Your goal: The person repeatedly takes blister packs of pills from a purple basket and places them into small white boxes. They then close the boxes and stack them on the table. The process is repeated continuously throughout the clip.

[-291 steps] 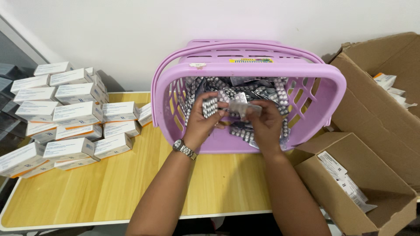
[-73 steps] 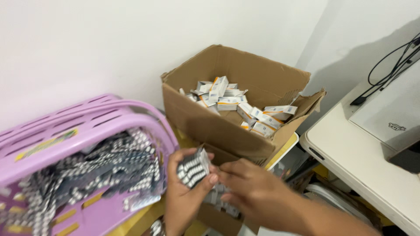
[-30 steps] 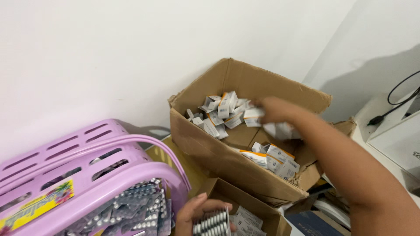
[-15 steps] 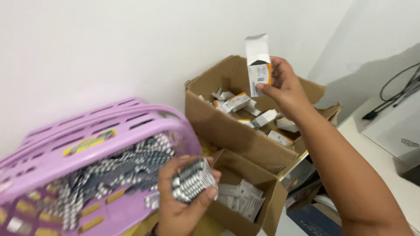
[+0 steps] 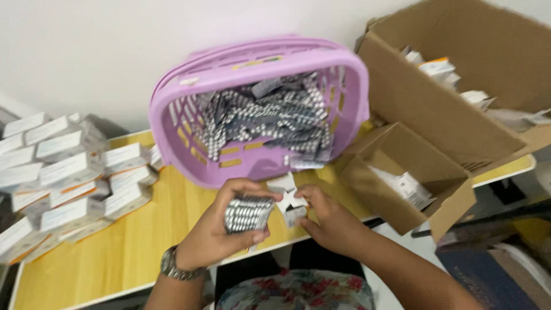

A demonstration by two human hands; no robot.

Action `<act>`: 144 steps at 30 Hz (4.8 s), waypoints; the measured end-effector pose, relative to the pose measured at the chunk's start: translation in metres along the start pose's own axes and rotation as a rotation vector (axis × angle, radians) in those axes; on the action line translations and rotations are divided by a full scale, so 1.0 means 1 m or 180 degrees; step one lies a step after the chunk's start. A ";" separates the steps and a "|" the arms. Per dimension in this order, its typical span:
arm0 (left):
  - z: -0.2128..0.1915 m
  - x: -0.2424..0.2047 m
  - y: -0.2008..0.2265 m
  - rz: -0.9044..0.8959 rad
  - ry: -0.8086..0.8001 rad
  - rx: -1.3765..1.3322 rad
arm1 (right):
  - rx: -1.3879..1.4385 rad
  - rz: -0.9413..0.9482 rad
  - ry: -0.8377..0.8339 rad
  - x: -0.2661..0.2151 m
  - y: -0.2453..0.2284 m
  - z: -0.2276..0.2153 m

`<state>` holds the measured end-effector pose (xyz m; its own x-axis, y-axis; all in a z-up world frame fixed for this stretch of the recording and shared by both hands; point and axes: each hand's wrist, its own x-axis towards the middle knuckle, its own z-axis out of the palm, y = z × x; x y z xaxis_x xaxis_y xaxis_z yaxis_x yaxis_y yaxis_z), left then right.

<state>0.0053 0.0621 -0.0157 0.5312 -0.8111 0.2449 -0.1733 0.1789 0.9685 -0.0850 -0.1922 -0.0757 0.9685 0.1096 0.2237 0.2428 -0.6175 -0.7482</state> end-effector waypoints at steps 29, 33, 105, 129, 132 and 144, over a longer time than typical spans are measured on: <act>-0.049 -0.001 -0.082 0.0088 0.0427 0.1204 | 0.0357 -0.0499 -0.0085 0.083 0.032 0.056; -0.062 0.004 -0.088 -0.0066 0.0402 0.0915 | 0.0373 -0.0592 0.0035 0.090 0.045 0.061; -0.047 -0.007 -0.126 0.0252 0.0915 0.0118 | 0.0039 0.0384 0.1007 0.084 -0.012 0.069; -0.062 -0.011 -0.131 0.0215 0.1809 -0.2130 | -0.0203 -0.0805 0.1458 0.090 -0.001 0.087; -0.062 -0.010 -0.130 0.0045 0.1703 -0.2073 | -0.0682 -0.1008 0.1485 0.088 0.000 0.086; -0.060 -0.009 -0.142 -0.0062 0.1757 -0.2009 | -0.0882 -0.1267 0.0642 0.093 -0.002 0.077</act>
<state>0.0750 0.0776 -0.1529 0.8874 -0.4576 0.0560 0.2496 0.5790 0.7762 0.0094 -0.1208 -0.1019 0.7675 0.2426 0.5933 0.5395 -0.7444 -0.3935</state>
